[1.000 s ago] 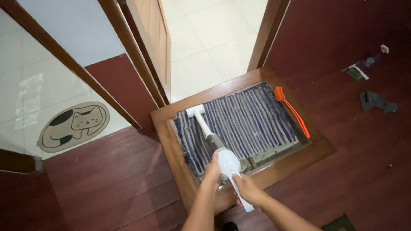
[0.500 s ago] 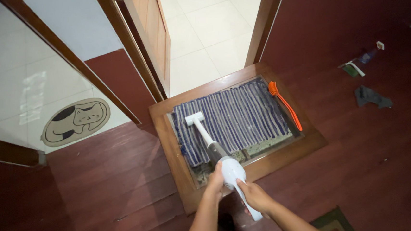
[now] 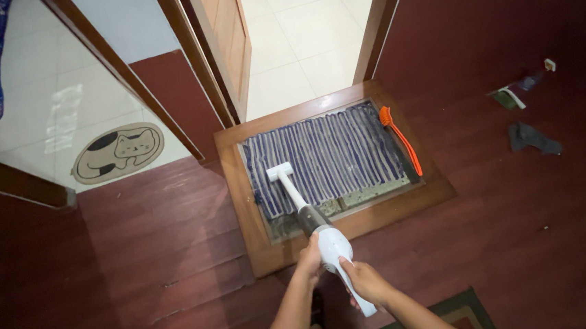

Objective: The person scrubs a striped rug placed on a low wooden table using an orange brush, then lifts and shakes the rug to remove debris. Afterward, they vacuum the rug with a handheld vacuum cleaner.

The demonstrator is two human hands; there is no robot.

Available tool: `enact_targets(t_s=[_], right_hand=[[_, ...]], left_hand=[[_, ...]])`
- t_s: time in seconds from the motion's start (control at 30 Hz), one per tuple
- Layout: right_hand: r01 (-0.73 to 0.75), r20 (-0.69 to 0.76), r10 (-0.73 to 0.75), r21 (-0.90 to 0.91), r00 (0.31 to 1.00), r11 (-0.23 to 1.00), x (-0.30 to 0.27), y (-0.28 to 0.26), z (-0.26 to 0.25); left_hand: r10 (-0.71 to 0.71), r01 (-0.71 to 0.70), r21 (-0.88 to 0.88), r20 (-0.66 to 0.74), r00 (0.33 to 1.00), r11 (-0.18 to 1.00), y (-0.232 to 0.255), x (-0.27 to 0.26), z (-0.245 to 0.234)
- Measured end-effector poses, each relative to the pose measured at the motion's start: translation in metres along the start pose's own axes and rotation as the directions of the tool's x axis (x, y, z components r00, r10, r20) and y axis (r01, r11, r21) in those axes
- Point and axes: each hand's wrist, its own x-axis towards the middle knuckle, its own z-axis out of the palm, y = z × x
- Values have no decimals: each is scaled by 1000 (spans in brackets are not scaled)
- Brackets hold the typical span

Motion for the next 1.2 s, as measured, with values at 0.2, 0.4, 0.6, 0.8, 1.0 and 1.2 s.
enact_targets(t_s=[0.2,0.4,0.6,0.8,1.0,1.2], right_hand=[[-13,16,13,-13,1000,1000,-21,23,-17],[-5,27,5,-35,1000,999,-40,45,-27],[-4,41,5,-36,999,999,-55,68,-38],[21,61,-18,-48,998,999,-65,83,-47],[23,57,-19,-71,998,997,-77,93,-51],[20,54,-16,-76,998,997,-82,104,-58]], left_hand=[[32,-24,114,-66,997,993,-32,-13,5],[-7,32,193,-132,991,981,-51,-36,11],[-47,53,69,-83,995,996,-77,-49,17],[-37,44,76,-92,995,996,-88,-66,23],[-48,53,41,-98,994,998,-100,-75,24],[-42,49,73,-97,994,996,-117,-75,23]])
